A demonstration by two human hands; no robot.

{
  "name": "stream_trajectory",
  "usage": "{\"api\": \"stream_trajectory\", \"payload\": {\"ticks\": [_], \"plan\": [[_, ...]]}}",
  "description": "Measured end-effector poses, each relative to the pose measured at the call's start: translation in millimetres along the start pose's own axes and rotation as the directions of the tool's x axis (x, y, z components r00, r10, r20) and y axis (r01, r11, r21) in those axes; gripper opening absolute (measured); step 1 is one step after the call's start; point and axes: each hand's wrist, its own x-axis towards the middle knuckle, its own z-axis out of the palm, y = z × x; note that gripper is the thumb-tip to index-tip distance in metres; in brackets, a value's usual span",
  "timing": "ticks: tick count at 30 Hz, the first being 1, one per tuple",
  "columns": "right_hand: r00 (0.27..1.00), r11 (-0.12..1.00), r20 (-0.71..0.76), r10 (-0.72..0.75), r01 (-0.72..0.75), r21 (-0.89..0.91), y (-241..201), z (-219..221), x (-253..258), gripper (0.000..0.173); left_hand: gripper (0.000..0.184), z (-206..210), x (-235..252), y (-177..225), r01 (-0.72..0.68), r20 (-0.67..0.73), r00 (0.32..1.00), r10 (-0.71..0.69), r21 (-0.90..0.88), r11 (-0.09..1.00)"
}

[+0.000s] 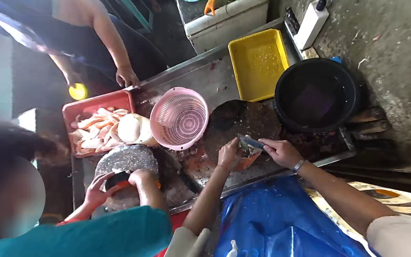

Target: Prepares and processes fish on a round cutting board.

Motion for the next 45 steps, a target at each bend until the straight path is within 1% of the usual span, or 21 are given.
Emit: {"api": "stream_trajectory", "payload": {"ticks": [2,3,6,7,9,10,12,14,17,19,21,24,26,28,31,36,38,40,42,44,45], "plan": [[0.993,0.995,0.072,0.095,-0.096,0.004,16,6,2,0.037,0.034,4,2,0,0.024,0.029,0.999,-0.024,0.022,0.999],[0.988,0.99,0.067,0.138,-0.138,0.0,22,6,2,0.038,0.032,6,4,0,0.03,0.035,0.999,-0.03,0.026,0.999],[0.992,0.992,-0.081,0.098,-0.092,0.081,7,3,-2,0.036,0.034,3,9,5,0.069,0.034,0.997,-0.07,0.026,0.997],[0.993,0.992,-0.063,0.097,-0.091,0.091,4,5,-6,0.036,0.035,5,8,8,0.087,0.025,0.996,-0.088,0.046,0.995],[0.978,0.976,0.059,0.2,-0.204,0.073,13,5,-4,0.037,0.036,4,11,10,0.107,0.024,0.994,-0.109,0.095,0.99],[0.958,0.958,0.095,0.269,-0.276,0.078,21,3,-3,0.038,0.035,5,11,10,0.095,0.022,0.995,-0.098,0.101,0.99],[0.926,0.916,0.074,0.369,-0.376,0.14,30,-6,-1,0.04,0.031,3,12,7,0.027,-0.008,1.0,-0.026,0.076,0.997],[0.911,0.881,0.028,0.411,-0.405,0.245,27,-11,-1,0.042,0.029,5,9,0,-0.063,-0.061,0.996,0.064,0.025,0.998],[0.933,0.849,0.07,0.353,-0.351,0.395,10,-11,5,0.039,0.031,9,5,-9,-0.221,-0.184,0.959,0.216,-0.005,0.975],[0.958,0.882,0.107,0.267,-0.287,0.375,-1,-8,9,0.036,0.04,9,3,-14,-0.286,-0.22,0.936,0.273,-0.029,0.958],[0.971,0.939,0.134,0.199,-0.228,0.258,-6,-2,12,0.037,0.048,6,2,-16,-0.249,-0.181,0.956,0.231,-0.079,0.965],[0.968,0.956,0.153,0.2,-0.227,0.187,-8,10,9,0.043,0.047,0,4,-4,-0.044,-0.035,0.999,0.04,-0.143,0.989],[0.964,0.956,0.187,0.19,-0.225,0.188,-13,15,3,0.045,0.045,-2,8,6,0.058,0.054,0.997,-0.053,-0.094,0.994],[0.965,0.952,0.193,0.177,-0.218,0.217,-14,19,-1,0.045,0.038,-1,10,13,0.1,0.136,0.986,-0.098,-0.013,0.995],[0.98,0.957,0.112,0.167,-0.189,0.22,-7,16,-2,0.042,0.023,-5,13,21,0.076,0.181,0.98,-0.087,0.066,0.995],[0.962,0.97,0.129,0.241,-0.241,-0.022,26,-6,5,0.04,0.021,0,10,15,0.022,0.133,0.991,-0.033,0.084,0.996],[0.98,0.979,0.046,0.192,-0.195,0.054,11,-15,3,0.038,0.025,-2,10,16,0.008,0.103,0.995,-0.014,0.062,0.998],[0.989,0.981,0.087,0.122,-0.133,0.139,7,-13,3,0.036,0.03,2,6,15,-0.007,0.08,0.997,0.005,0.023,1.0],[0.979,0.98,0.15,0.138,-0.157,0.119,23,-4,4,0.037,0.03,6,0,9,-0.004,0.075,0.997,0.005,-0.01,1.0],[0.98,0.98,0.102,0.173,-0.182,0.085,29,-5,3,0.038,0.034,5,-1,3,0.003,0.074,0.997,0.002,-0.064,0.998],[0.987,0.981,0.052,0.155,-0.16,0.113,23,-7,-1,0.037,0.035,4,0,2,-0.003,0.069,0.998,0.009,-0.099,0.995]]}}
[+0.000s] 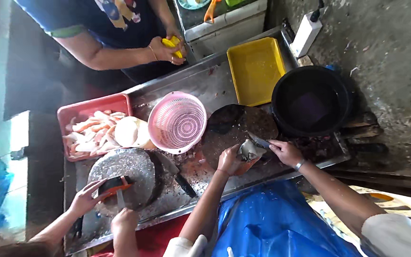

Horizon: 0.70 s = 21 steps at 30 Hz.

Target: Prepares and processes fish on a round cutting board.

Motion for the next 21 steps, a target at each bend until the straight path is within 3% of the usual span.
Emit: {"api": "stream_trajectory", "payload": {"ticks": [3,6,8,11,13,15,17,19,21], "plan": [[0.995,0.994,0.01,-0.104,0.103,0.047,2,12,-10,0.036,0.032,2,-5,-3,-0.022,0.015,1.0,0.023,-0.071,0.997],[0.999,1.0,-0.037,-0.023,0.023,-0.004,11,10,-9,0.039,0.027,2,-1,-7,-0.004,0.044,0.999,0.008,-0.095,0.995],[0.987,0.994,-0.143,-0.076,0.086,0.063,-3,10,-15,0.036,0.028,-1,-1,-4,-0.005,0.041,0.999,0.012,-0.168,0.986],[0.997,0.999,-0.067,-0.024,0.027,0.04,10,24,-21,0.039,0.021,2,-4,-6,-0.03,0.035,0.999,0.04,-0.264,0.964],[0.996,0.999,-0.079,0.051,-0.051,0.01,21,20,-21,0.041,0.021,0,-2,-6,-0.018,0.035,0.999,0.029,-0.278,0.96],[0.986,0.997,-0.165,-0.012,0.025,0.078,8,15,-25,0.039,0.02,-4,-2,-1,-0.009,0.04,0.999,0.021,-0.28,0.96],[0.992,0.992,-0.106,-0.073,0.083,0.097,7,21,-26,0.037,0.02,1,-7,-2,-0.032,0.034,0.998,0.043,-0.274,0.961],[1.0,1.0,-0.029,0.008,-0.007,0.023,21,21,-18,0.04,0.024,0,-5,-4,-0.043,0.042,0.998,0.054,-0.231,0.972],[0.996,1.0,-0.08,0.028,-0.027,0.01,14,10,-16,0.042,0.026,-2,-3,-4,-0.071,0.043,0.996,0.079,-0.167,0.983]]}}
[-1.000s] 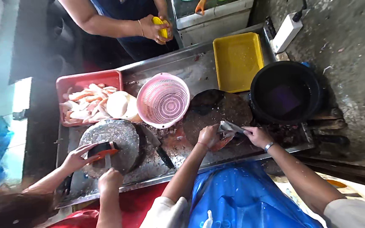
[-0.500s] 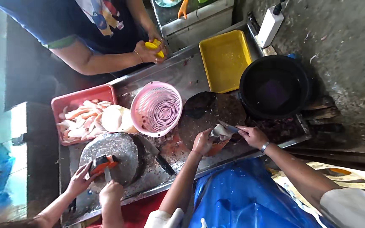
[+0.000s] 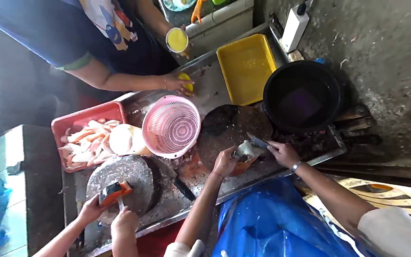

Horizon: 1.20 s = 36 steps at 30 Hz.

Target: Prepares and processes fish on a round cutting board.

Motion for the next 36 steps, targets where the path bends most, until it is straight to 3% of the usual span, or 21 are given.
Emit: {"api": "stream_trajectory", "payload": {"ticks": [3,5,7,10,13,15,17,20,24,28,30,32,34,36], "plan": [[0.987,0.986,0.01,-0.16,0.16,0.037,-21,-7,-3,0.036,0.031,3,-6,4,-0.047,-0.018,0.999,0.049,0.085,0.995],[0.993,0.998,0.096,-0.065,0.067,-0.017,-9,-5,5,0.037,0.035,3,-7,7,-0.063,-0.011,0.998,0.065,0.148,0.987],[0.997,0.997,0.073,-0.001,0.006,-0.073,-12,-12,8,0.038,0.036,2,-5,9,-0.082,-0.023,0.996,0.087,0.155,0.984],[0.993,0.995,0.064,-0.098,0.098,-0.005,-29,-12,4,0.035,0.034,3,-6,10,-0.11,-0.006,0.994,0.113,0.189,0.976],[0.995,0.998,0.101,0.006,0.001,-0.07,-9,-10,14,0.038,0.029,7,-2,5,-0.089,-0.01,0.996,0.093,0.198,0.976],[0.996,0.996,-0.025,-0.086,0.085,-0.029,-21,-16,11,0.035,0.027,3,4,11,-0.058,-0.021,0.998,0.062,0.168,0.984],[0.98,0.98,-0.037,-0.197,0.197,-0.001,-20,-6,1,0.034,0.028,4,0,14,-0.026,-0.02,0.999,0.029,0.146,0.989],[0.997,0.995,0.023,-0.075,0.077,-0.067,9,2,4,0.038,0.025,4,6,13,0.005,-0.014,1.0,-0.003,0.154,0.988],[0.973,0.973,-0.085,-0.216,0.221,0.059,-14,6,-7,0.036,0.025,3,7,8,0.01,-0.009,1.0,-0.01,0.02,1.0],[1.0,0.998,-0.005,-0.029,0.029,-0.048,8,7,6,0.041,0.02,0,12,3,0.048,-0.007,0.999,-0.049,-0.124,0.991],[0.993,0.997,-0.091,-0.074,0.077,0.025,-10,2,2,0.038,0.021,-2,11,2,0.063,-0.022,0.997,-0.069,-0.213,0.975],[0.988,0.987,-0.073,-0.136,0.141,0.073,-15,11,-1,0.037,0.02,-1,9,1,0.055,-0.018,0.998,-0.062,-0.269,0.962],[0.999,0.999,-0.019,-0.04,0.04,0.019,-1,16,6,0.039,0.016,0,10,0,0.049,-0.029,0.998,-0.06,-0.299,0.953],[0.998,1.0,-0.066,-0.02,0.02,-0.015,-7,9,10,0.04,0.014,-2,13,1,0.042,-0.052,0.997,-0.06,-0.306,0.951]]}}
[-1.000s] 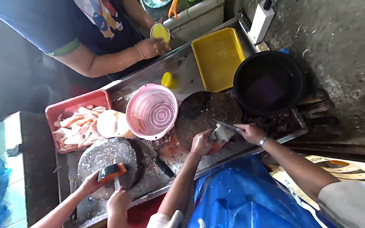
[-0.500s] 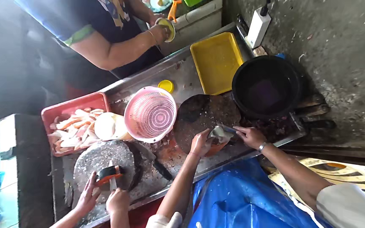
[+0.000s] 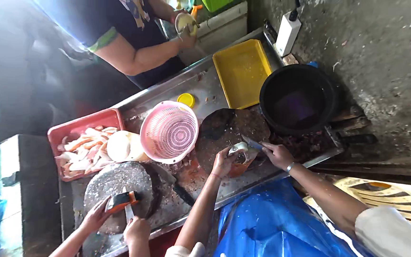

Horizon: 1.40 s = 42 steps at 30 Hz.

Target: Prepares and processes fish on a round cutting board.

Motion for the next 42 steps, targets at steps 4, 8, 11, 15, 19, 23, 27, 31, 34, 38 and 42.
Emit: {"api": "stream_trajectory", "payload": {"ticks": [4,8,11,15,19,23,27,31,34,38,42], "plan": [[0.994,0.992,-0.013,-0.105,0.106,0.073,-15,6,-6,0.036,0.019,1,-4,0,0.002,0.01,1.0,-0.002,0.055,0.998],[0.998,0.998,-0.043,-0.056,0.057,0.021,-10,-5,0,0.039,0.019,-3,4,0,0.005,-0.024,1.0,-0.003,0.106,0.994],[0.992,0.99,0.003,-0.128,0.128,0.065,-11,0,-4,0.037,0.021,-1,-2,9,-0.04,-0.012,0.999,0.043,0.198,0.979],[0.997,0.998,-0.029,-0.065,0.064,-0.025,-2,-4,4,0.039,0.019,-3,5,11,-0.033,-0.016,0.999,0.038,0.241,0.97],[0.994,0.993,-0.02,-0.105,0.106,0.048,-8,10,0,0.037,0.025,1,3,4,-0.063,-0.005,0.998,0.066,0.217,0.974],[0.989,0.996,-0.116,-0.089,0.091,0.017,-15,9,0,0.038,0.021,-1,8,2,-0.045,-0.027,0.998,0.049,0.129,0.991],[0.999,0.999,-0.033,0.002,-0.003,-0.042,-4,17,-2,0.041,0.025,-2,6,3,-0.106,0.008,0.994,0.106,0.192,0.976],[0.983,0.991,-0.128,-0.132,0.133,0.001,-18,6,-3,0.038,0.031,-2,7,6,-0.134,-0.001,0.99,0.138,0.235,0.963],[0.999,0.997,0.006,-0.033,0.033,-0.063,-1,6,-1,0.04,0.028,3,4,6,-0.148,0.02,0.988,0.151,0.363,0.92],[0.993,0.997,-0.102,-0.051,0.046,-0.054,-18,-9,-1,0.037,0.028,4,3,14,-0.091,-0.042,0.992,0.116,0.392,0.915],[0.987,0.978,0.088,0.137,-0.121,-0.172,4,-7,3,0.043,0.028,11,0,21,0.012,-0.094,0.995,0.031,0.426,0.905]]}}
